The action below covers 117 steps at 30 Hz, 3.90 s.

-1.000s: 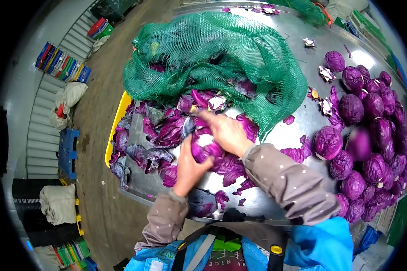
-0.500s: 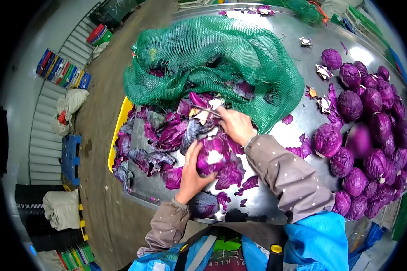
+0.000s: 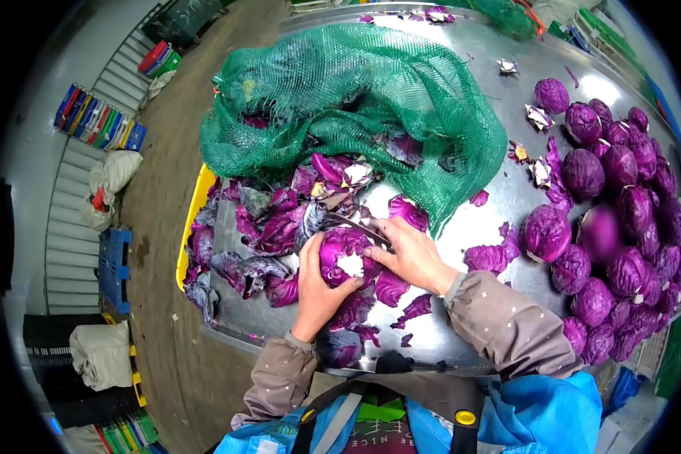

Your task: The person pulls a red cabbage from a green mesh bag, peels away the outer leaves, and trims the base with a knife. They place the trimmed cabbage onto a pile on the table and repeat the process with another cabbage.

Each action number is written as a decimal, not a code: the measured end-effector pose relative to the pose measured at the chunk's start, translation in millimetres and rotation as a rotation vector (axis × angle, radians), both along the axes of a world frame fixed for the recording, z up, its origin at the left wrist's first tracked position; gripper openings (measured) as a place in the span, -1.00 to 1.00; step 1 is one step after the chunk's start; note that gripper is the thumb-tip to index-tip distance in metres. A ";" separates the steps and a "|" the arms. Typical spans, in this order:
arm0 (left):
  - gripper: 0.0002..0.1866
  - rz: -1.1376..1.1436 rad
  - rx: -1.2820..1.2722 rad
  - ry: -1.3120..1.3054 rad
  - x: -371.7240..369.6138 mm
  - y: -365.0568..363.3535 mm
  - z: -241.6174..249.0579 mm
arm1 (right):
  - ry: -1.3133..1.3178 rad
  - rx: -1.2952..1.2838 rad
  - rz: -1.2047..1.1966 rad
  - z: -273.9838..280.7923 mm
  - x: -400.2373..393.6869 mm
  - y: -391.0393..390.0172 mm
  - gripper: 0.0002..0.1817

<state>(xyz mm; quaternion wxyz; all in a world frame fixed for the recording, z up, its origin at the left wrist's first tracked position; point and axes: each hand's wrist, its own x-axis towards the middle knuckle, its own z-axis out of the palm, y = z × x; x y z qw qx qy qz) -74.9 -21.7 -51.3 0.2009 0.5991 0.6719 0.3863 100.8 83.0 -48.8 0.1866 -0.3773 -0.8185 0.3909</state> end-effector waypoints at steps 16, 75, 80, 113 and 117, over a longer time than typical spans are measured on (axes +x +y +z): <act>-0.10 0.003 0.041 0.042 3.7 16.7 -2.9 | -0.069 0.421 0.109 -4.3 -34.6 43.0 -0.70; -0.11 -0.026 0.052 0.190 10.7 -68.3 -38.6 | -0.108 0.266 0.191 23.4 -31.8 18.6 -0.44; -0.12 -0.065 0.092 0.175 20.2 -59.3 -30.8 | -0.288 0.340 0.335 10.6 -60.9 11.8 -0.55; -0.11 0.169 0.091 0.082 16.6 -48.1 -26.1 | -0.152 -0.111 -0.219 -6.1 -8.2 -37.4 -0.58; -0.11 0.184 0.105 0.034 17.3 -45.9 -25.9 | 0.246 -0.674 -0.373 -38.2 4.8 -34.0 -0.72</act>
